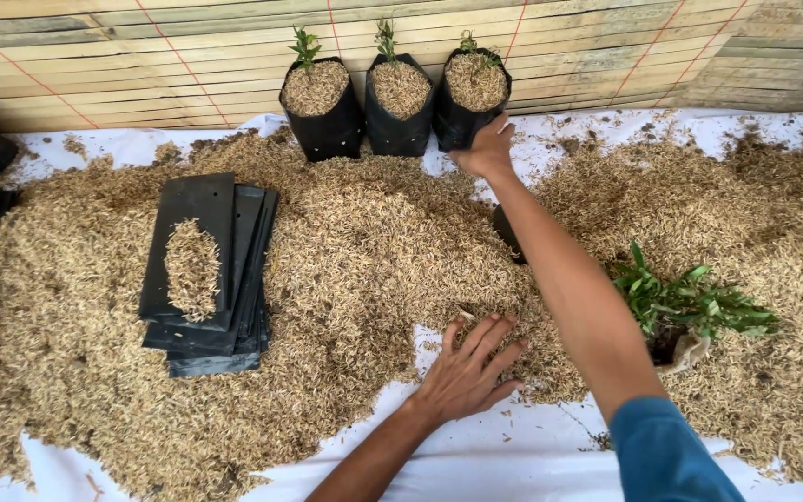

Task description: Filling plastic nursery bags with organic material and transplanting seedlings into them.

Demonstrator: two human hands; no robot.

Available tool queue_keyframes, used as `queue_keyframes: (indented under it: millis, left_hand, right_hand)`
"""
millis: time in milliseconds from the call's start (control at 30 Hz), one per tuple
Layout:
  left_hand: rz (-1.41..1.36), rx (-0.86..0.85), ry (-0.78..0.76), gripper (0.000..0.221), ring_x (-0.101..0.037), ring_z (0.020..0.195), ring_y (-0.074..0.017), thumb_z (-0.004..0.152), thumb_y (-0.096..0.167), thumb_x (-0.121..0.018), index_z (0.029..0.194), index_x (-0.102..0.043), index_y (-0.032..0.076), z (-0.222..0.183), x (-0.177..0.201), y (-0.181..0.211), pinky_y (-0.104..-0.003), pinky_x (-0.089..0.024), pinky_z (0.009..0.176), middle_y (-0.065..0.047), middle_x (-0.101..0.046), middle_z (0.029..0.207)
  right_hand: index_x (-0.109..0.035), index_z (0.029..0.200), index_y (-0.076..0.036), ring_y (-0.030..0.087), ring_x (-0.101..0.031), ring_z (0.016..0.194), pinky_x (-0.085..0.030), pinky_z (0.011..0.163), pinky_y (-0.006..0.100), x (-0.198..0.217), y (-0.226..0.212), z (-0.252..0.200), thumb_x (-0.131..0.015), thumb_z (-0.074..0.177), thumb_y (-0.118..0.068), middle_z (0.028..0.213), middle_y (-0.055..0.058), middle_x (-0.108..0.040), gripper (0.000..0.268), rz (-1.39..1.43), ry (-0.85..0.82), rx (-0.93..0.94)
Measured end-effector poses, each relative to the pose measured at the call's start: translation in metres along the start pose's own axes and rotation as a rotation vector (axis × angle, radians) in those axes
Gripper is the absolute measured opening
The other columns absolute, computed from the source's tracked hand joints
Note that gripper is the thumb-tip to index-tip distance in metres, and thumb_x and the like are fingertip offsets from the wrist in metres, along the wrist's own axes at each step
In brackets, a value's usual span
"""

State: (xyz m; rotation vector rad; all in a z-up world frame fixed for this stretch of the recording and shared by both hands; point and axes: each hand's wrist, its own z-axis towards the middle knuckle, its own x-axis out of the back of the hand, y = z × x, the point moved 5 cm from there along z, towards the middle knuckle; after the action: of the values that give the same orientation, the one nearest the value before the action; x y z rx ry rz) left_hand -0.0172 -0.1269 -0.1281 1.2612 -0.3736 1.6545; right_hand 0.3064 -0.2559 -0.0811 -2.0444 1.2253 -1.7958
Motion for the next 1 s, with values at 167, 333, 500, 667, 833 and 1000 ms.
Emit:
queue_keyframes:
  millis: [167, 333, 500, 667, 833, 1000]
  left_hand:
    - [-0.012, -0.019, 0.174, 0.046, -0.036, 0.137, -0.0250, 0.102, 0.045, -0.042, 0.140, -0.041, 0.019, -0.001, 0.011, -0.005, -0.055, -0.026, 0.110, -0.009, -0.040, 0.147]
    - [0.067, -0.048, 0.326, 0.038, -0.047, 0.124, -0.0184, 0.099, 0.036, -0.058, 0.133, -0.048, 0.022, -0.004, 0.018, -0.023, -0.049, -0.030, 0.105, -0.001, -0.052, 0.126]
    - [0.101, 0.022, 0.325, 0.024, -0.068, 0.077, -0.0179, 0.098, 0.008, -0.055, 0.112, -0.072, 0.019, 0.007, 0.131, -0.036, -0.026, -0.053, 0.062, -0.005, -0.069, 0.085]
    - [0.010, 0.387, 0.599, 0.015, -0.069, 0.091, -0.0278, 0.089, -0.006, -0.068, 0.099, -0.073, 0.004, -0.041, 0.247, -0.093, -0.033, -0.054, 0.081, -0.012, -0.071, 0.095]
    - [0.406, 0.569, 0.703, 0.017, -0.062, 0.097, -0.0326, 0.091, 0.001, -0.081, 0.107, -0.076, 0.005, -0.123, 0.298, -0.146, -0.040, -0.045, 0.089, -0.014, -0.066, 0.101]
    - [0.603, 0.915, 0.540, 0.035, -0.054, 0.087, -0.0337, 0.098, 0.016, -0.076, 0.120, -0.070, -0.010, -0.160, 0.302, -0.168, -0.040, -0.046, 0.077, -0.028, -0.066, 0.101]
  right_hand:
    - [-0.042, 0.141, 0.012, 0.048, -0.026, 0.136, -0.037, 0.106, 0.057, 0.032, -0.003, -0.087, -0.062, 0.097, -0.027, 0.149, 0.033, -0.028, 0.062, -0.347, -0.150, 0.275]
    - [-0.064, 0.124, 0.008, 0.048, -0.064, 0.111, -0.053, 0.091, 0.060, 0.081, 0.008, -0.200, -0.059, 0.097, -0.015, 0.115, 0.031, -0.066, 0.035, -0.292, -0.076, 0.447]
    - [-0.069, 0.119, 0.001, 0.042, -0.067, 0.110, -0.057, 0.085, 0.050, 0.099, 0.060, -0.257, -0.066, 0.094, -0.016, 0.103, 0.020, -0.072, 0.030, -0.328, 0.072, 0.428]
    - [-0.066, 0.119, 0.005, 0.043, -0.064, 0.109, -0.057, 0.083, 0.047, 0.098, 0.081, -0.263, -0.068, 0.091, -0.006, 0.108, 0.025, -0.066, 0.030, -0.268, 0.128, 0.448]
    - [-0.064, 0.122, 0.008, 0.045, -0.064, 0.108, -0.059, 0.081, 0.047, 0.109, 0.082, -0.266, -0.071, 0.089, -0.003, 0.112, 0.029, -0.062, 0.035, -0.270, 0.157, 0.443]
    - [-0.056, 0.127, 0.004, 0.025, -0.065, 0.060, -0.060, 0.052, 0.032, 0.114, 0.073, -0.272, -0.069, 0.092, -0.003, 0.095, 0.017, -0.066, 0.038, -0.341, -0.007, 0.135]
